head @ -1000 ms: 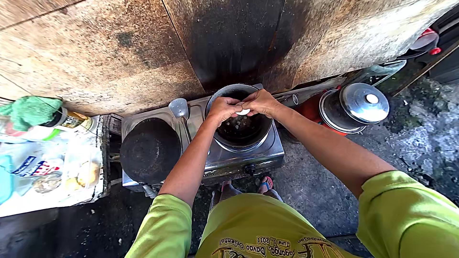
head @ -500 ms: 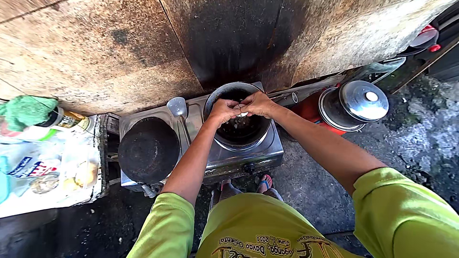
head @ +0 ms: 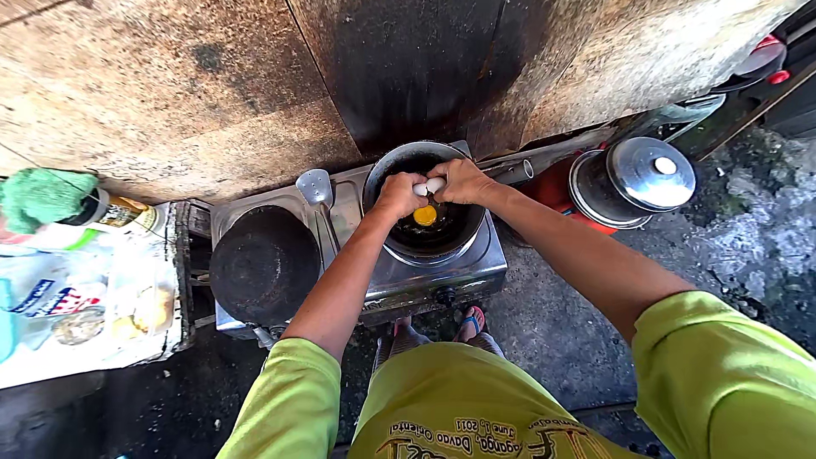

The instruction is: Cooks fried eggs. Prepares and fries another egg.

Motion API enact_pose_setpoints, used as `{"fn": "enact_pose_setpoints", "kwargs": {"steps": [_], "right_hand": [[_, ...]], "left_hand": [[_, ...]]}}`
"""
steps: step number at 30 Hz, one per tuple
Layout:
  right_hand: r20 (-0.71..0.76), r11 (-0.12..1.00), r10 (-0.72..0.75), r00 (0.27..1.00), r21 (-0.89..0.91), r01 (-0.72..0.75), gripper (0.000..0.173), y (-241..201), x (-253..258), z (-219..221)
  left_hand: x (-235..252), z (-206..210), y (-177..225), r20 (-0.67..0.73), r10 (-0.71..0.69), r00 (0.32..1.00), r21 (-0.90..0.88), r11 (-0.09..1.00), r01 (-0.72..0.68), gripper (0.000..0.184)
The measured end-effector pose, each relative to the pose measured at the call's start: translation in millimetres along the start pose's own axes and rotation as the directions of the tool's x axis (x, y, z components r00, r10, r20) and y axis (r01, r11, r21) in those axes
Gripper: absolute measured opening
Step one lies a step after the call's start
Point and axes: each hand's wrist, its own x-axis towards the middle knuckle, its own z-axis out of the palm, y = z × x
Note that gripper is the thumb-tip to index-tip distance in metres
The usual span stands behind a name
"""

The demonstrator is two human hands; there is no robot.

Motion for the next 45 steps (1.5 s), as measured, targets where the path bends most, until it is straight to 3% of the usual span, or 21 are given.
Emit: {"fn": "enact_pose_setpoints", "kwargs": {"steps": [7, 11, 14, 16, 17, 19, 21, 23, 26, 29, 31, 34, 37, 41, 45], "right_hand": [[-0.001, 0.916, -0.114, 0.993, -0.388, 0.105, 0.054, -29, -17, -8], [-0.051, 0.828, -0.186, 0.981, -0.547, 0.128, 0.051, -46, -28, -7], [-0.187, 0.911, -0.098, 0.977, -0.411, 0.013, 0.052, -54, -36, -3], [-0.391, 0.988, 0.014, 0.920, -0.138, -0.073, 0.054, -57, -44, 1], [-0.481, 0.995, 0.095, 0.872, 0.024, -0.095, 0.055, -60, -49, 3], [-0.577, 0.941, 0.261, 0.774, 0.331, -0.071, 0.053, -67, -62, 9], [-0.612, 0.834, 0.365, 0.701, 0.550, 0.046, 0.051, -76, -73, 20], [-0.643, 0.743, 0.380, 0.665, 0.641, 0.195, 0.050, -91, -86, 36], [-0.688, 0.665, 0.318, 0.652, 0.652, 0.363, 0.047, -123, -117, 64], [-0.754, 0.661, 0.235, 0.614, 0.587, 0.467, 0.044, -147, -149, 98], [-0.793, 0.721, 0.154, 0.589, 0.498, 0.482, 0.042, -158, -176, 122], [-0.839, 0.797, 0.091, 0.537, 0.385, 0.466, 0.043, -168, -212, 159], [-0.847, 0.749, 0.112, 0.520, 0.416, 0.516, 0.044, -177, -241, 202], [-0.757, 0.649, 0.167, 0.632, 0.567, 0.508, 0.042, -207, -269, 252], [-0.647, 0.646, 0.011, 0.762, 0.587, 0.489, 0.054, -240, -281, 283]], "left_hand": [[-26, -21, 29, 0.024, 0.102, 0.994, 0.463, 0.881, -0.102, 0.045], [-38, -29, 36, 0.009, 0.108, 0.994, 0.567, 0.818, -0.094, 0.044], [-40, -34, 19, -0.017, 0.103, 0.995, 0.385, 0.919, -0.088, 0.050], [-40, -34, 0, -0.133, 0.100, 0.986, 0.047, 0.994, -0.094, 0.050], [-43, -30, -10, -0.210, 0.067, 0.975, -0.182, 0.978, -0.106, 0.049], [-58, -16, -23, -0.296, -0.043, 0.954, -0.618, 0.770, -0.157, 0.049], [-82, -7, -29, -0.265, -0.084, 0.961, -0.853, 0.485, -0.193, 0.049], [-110, 4, -33, -0.225, -0.057, 0.973, -0.936, 0.291, -0.199, 0.045], [-155, 22, -36, -0.221, 0.032, 0.975, -0.966, 0.128, -0.223, 0.043], [-191, 39, -34, -0.275, 0.086, 0.958, -0.961, -0.042, -0.272, 0.041], [-216, 49, -33, -0.303, 0.128, 0.944, -0.951, -0.100, -0.292, 0.043], [-256, 59, -41, -0.350, 0.207, 0.914, -0.937, -0.064, -0.344, 0.059], [-299, 71, -57, -0.400, 0.218, 0.890, -0.907, 0.042, -0.418, 0.067], [-358, 78, -92, -0.445, 0.194, 0.874, -0.864, 0.163, -0.476, 0.057], [-413, 52, -135, -0.523, 0.086, 0.848, -0.813, 0.250, -0.526, 0.055]]}}
